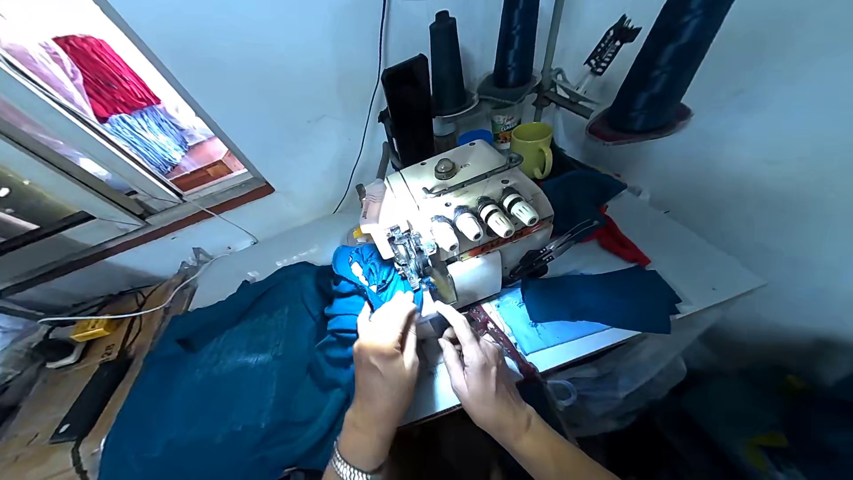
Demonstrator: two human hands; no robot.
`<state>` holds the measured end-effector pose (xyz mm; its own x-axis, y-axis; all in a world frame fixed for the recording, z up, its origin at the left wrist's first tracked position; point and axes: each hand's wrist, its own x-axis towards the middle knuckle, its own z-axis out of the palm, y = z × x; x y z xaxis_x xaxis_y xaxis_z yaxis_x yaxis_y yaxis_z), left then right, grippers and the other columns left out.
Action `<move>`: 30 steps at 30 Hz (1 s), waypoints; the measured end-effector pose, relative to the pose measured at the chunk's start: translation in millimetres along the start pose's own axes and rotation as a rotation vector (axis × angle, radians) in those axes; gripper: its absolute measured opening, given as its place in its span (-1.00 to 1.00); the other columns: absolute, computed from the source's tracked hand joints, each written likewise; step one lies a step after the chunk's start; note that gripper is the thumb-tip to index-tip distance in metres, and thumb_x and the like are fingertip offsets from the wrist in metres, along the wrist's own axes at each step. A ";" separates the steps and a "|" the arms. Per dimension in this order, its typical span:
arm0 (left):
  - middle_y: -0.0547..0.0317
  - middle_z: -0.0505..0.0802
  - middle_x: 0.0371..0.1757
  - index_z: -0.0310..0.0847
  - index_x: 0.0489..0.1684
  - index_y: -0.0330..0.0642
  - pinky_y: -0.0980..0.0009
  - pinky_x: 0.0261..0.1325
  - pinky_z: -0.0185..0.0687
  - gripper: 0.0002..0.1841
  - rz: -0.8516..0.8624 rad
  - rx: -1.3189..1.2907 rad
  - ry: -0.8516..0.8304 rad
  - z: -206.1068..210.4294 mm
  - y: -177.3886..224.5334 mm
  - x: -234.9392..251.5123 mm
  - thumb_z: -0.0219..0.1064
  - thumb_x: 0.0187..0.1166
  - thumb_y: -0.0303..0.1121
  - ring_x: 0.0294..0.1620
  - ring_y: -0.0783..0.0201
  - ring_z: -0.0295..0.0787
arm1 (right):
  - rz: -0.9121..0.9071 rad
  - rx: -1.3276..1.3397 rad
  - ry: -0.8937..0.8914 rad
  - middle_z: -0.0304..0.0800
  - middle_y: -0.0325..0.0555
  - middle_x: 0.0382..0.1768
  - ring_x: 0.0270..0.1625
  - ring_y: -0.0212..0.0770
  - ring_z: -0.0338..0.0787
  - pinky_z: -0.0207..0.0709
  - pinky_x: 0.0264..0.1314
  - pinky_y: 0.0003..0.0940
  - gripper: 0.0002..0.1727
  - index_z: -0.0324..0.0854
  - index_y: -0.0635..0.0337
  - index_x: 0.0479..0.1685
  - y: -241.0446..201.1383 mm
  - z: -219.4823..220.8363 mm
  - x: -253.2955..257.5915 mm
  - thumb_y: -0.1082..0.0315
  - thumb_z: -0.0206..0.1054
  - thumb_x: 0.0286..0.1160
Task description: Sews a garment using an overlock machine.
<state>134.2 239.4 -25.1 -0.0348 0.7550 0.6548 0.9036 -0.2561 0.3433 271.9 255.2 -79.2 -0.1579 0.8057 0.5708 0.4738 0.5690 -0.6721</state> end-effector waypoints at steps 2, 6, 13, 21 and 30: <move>0.10 0.92 0.15 0.86 0.05 -0.23 -0.13 0.52 0.47 -0.77 -0.047 -0.062 -0.053 -4.1 -14.3 12.8 0.34 0.58 -0.42 0.24 0.20 0.84 | 0.048 0.062 0.024 0.81 -0.19 -0.34 -0.38 -0.30 0.79 0.73 -0.24 -0.39 -0.58 0.62 0.25 0.37 0.8 3.5 -10.0 0.37 0.23 0.54; 0.09 0.90 0.14 0.84 0.05 -0.21 0.05 0.37 0.56 -0.80 -0.042 -0.135 -0.059 -2.0 -41.0 35.6 0.34 0.61 -0.45 0.22 0.23 0.81 | 0.074 0.145 -0.054 0.82 -0.16 -0.37 -0.39 -0.30 0.80 0.73 -0.25 -0.40 -0.69 0.68 0.26 0.18 2.7 6.4 -22.6 0.37 0.21 0.56; 0.14 0.81 0.11 0.83 -0.09 -0.21 0.40 0.35 0.63 -0.85 -0.251 -0.233 0.190 -0.6 -39.8 4.5 0.34 0.57 -0.44 0.25 0.37 0.71 | 0.177 0.433 -0.241 0.81 -0.15 -0.29 -0.38 -0.41 0.75 0.67 -0.25 -0.52 -0.72 0.75 0.24 0.06 1.7 8.0 -16.1 0.28 0.19 0.69; 0.20 0.77 -0.15 0.85 -0.21 -0.29 0.67 0.14 0.63 -0.85 -0.283 -0.447 0.359 1.9 -12.9 -57.6 0.33 0.49 -0.51 -0.01 0.52 0.70 | 0.340 0.742 -0.302 0.83 -0.22 -0.16 -0.17 -0.50 0.76 0.64 -0.10 -0.59 -0.73 0.77 0.23 -0.01 -19.7 9.3 -0.8 0.26 0.20 0.71; 0.09 0.76 0.46 0.74 0.32 0.07 0.02 0.61 0.39 -0.68 0.171 -0.111 0.010 14.6 -1.2 -80.9 0.13 0.77 -0.28 0.52 0.11 0.62 | 0.853 1.244 0.231 0.72 -0.08 -0.30 -0.21 -0.24 0.78 0.72 -0.07 -0.28 -0.72 0.56 0.28 -0.14 -30.3 -1.3 42.3 0.43 -0.07 0.85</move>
<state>142.2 187.4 -88.3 0.1103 0.6890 0.7163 0.8444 -0.4451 0.2982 251.9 271.8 -34.0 -0.0331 0.9791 -0.2004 -0.6741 -0.1699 -0.7189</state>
